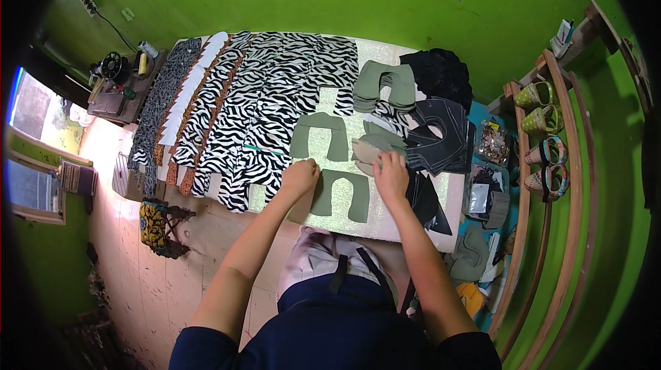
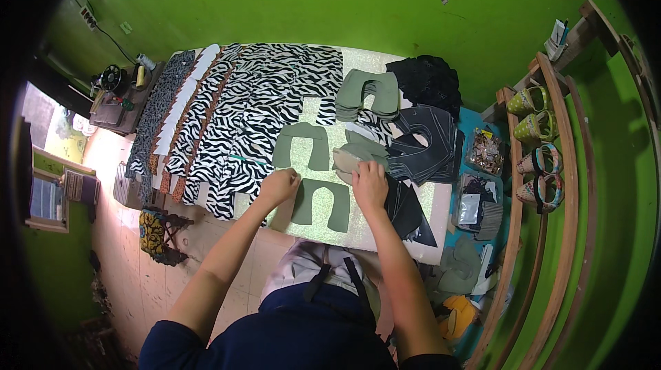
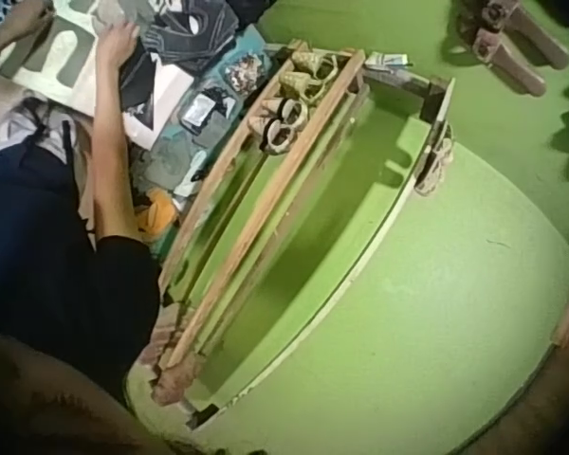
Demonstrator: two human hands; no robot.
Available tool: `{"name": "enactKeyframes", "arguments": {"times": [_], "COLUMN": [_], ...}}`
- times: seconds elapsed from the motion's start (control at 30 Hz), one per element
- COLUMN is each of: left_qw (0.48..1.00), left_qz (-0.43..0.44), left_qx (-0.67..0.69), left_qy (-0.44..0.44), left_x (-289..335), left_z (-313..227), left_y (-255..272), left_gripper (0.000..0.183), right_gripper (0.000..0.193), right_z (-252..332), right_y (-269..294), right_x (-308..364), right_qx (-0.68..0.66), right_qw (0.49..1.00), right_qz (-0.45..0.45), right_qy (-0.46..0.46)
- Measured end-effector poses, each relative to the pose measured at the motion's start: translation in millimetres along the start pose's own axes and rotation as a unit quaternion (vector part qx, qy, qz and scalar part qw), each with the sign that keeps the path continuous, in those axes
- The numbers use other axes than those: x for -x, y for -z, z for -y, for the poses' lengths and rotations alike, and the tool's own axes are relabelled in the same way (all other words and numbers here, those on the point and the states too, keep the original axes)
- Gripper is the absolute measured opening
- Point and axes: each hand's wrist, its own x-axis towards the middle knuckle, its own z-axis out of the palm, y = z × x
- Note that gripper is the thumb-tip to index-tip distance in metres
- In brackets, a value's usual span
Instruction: Organize and stack various pre-cut fabric and leather components for shoe manufacturing.
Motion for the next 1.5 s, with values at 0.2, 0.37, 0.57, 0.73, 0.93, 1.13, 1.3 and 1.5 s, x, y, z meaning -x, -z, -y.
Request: {"name": "enactKeyframes", "arguments": {"times": [0.2, 0.37, 0.57, 0.73, 0.93, 1.13, 1.3, 1.5], "left_qw": [0.985, 0.954, 0.925, 0.904, 0.946, 0.948, 0.960, 0.981], "left_qz": [0.001, -0.062, -0.066, -0.052, -0.041, -0.001, -0.012, -0.016], "left_qx": [0.046, -0.007, -0.119, -0.176, -0.028, 0.142, 0.158, 0.150], "left_qy": [-0.165, -0.293, -0.356, -0.387, -0.319, -0.284, -0.229, -0.126], "left_x": [-15, -31, -43, -49, -48, -53, -37, -13], "left_z": [-22, -36, -34, -31, -60, -61, -29, -1], "left_y": [1, -27, -38, -24, 13, 17, -4, -29], "left_gripper": [0.026, 0.040, 0.048, 0.046, 0.039, 0.024, 0.019, 0.025], "right_gripper": [0.034, 0.034, 0.025, 0.018, 0.020, 0.022, 0.028, 0.034], "right_z": [2, 8, 1, -8, -23, -4, 8, 15], "right_y": [-3, -9, -15, -4, 24, 24, 8, -11], "right_x": [-15, -15, -18, -29, -44, -40, -16, 6], "right_qx": [0.047, 0.091, 0.121, 0.001, -0.215, -0.236, -0.273, -0.202], "right_qw": [0.997, 0.994, 0.990, 1.000, 0.976, 0.959, 0.942, 0.948], "right_qz": [-0.026, -0.030, -0.012, -0.003, 0.009, 0.153, 0.194, 0.231], "right_qy": [0.061, 0.054, 0.069, -0.005, -0.039, 0.028, -0.031, -0.083]}}
